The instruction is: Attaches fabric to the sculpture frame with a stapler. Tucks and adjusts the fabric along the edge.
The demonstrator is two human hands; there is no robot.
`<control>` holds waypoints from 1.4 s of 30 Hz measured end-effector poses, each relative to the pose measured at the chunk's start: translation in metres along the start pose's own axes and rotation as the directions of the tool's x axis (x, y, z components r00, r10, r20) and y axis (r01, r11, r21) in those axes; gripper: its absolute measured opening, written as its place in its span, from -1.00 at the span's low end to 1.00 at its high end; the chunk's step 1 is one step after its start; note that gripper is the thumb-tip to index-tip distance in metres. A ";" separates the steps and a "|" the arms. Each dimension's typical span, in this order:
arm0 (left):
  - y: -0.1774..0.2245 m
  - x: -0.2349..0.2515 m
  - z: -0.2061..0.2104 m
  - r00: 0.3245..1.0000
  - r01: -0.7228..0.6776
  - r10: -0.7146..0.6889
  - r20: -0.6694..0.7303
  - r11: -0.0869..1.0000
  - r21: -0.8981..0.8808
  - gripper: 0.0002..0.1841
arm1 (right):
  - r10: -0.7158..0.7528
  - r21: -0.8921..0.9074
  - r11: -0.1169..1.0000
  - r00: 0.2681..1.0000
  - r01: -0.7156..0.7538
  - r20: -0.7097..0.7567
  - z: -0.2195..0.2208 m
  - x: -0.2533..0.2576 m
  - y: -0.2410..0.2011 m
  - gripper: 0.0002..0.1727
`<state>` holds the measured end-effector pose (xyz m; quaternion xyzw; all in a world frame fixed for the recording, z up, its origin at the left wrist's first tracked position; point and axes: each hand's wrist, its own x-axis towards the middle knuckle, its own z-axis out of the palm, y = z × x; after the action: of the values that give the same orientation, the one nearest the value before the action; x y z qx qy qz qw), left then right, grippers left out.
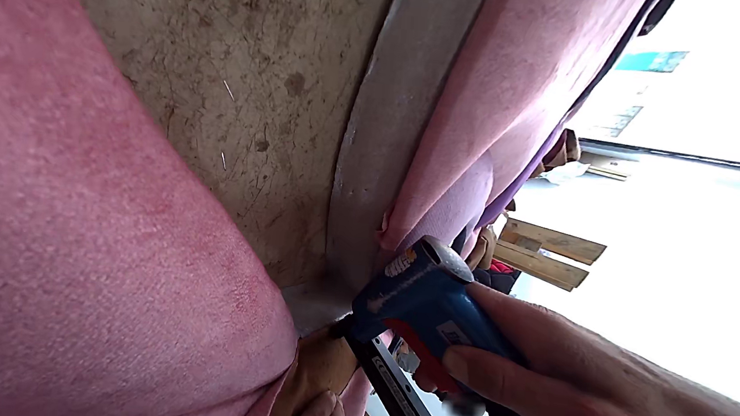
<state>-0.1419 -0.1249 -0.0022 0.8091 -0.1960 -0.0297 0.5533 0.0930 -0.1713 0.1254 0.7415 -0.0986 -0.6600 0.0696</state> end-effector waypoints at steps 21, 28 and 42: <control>-0.002 -0.024 0.058 0.991 -0.085 0.088 0.104 0.996 -0.027 -0.64 | 0.040 0.151 0.988 0.999 -0.042 0.017 0.008 -0.002 -0.013 -0.75; 0.001 -0.020 0.052 0.997 -0.042 0.050 0.067 0.992 -0.116 -0.69 | 0.066 0.085 0.994 0.996 -0.071 0.065 0.004 -0.001 -0.023 -0.79; 0.002 -0.001 0.003 0.994 -0.036 0.037 0.105 0.999 -0.009 -0.72 | 0.011 0.043 0.999 0.999 -0.013 0.052 0.008 -0.001 -0.027 -0.78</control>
<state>-0.1444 -0.1276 -0.0019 0.8008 -0.2394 -0.0627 0.5455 0.0862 -0.1442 0.1189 0.7250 -0.1191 -0.6761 0.0552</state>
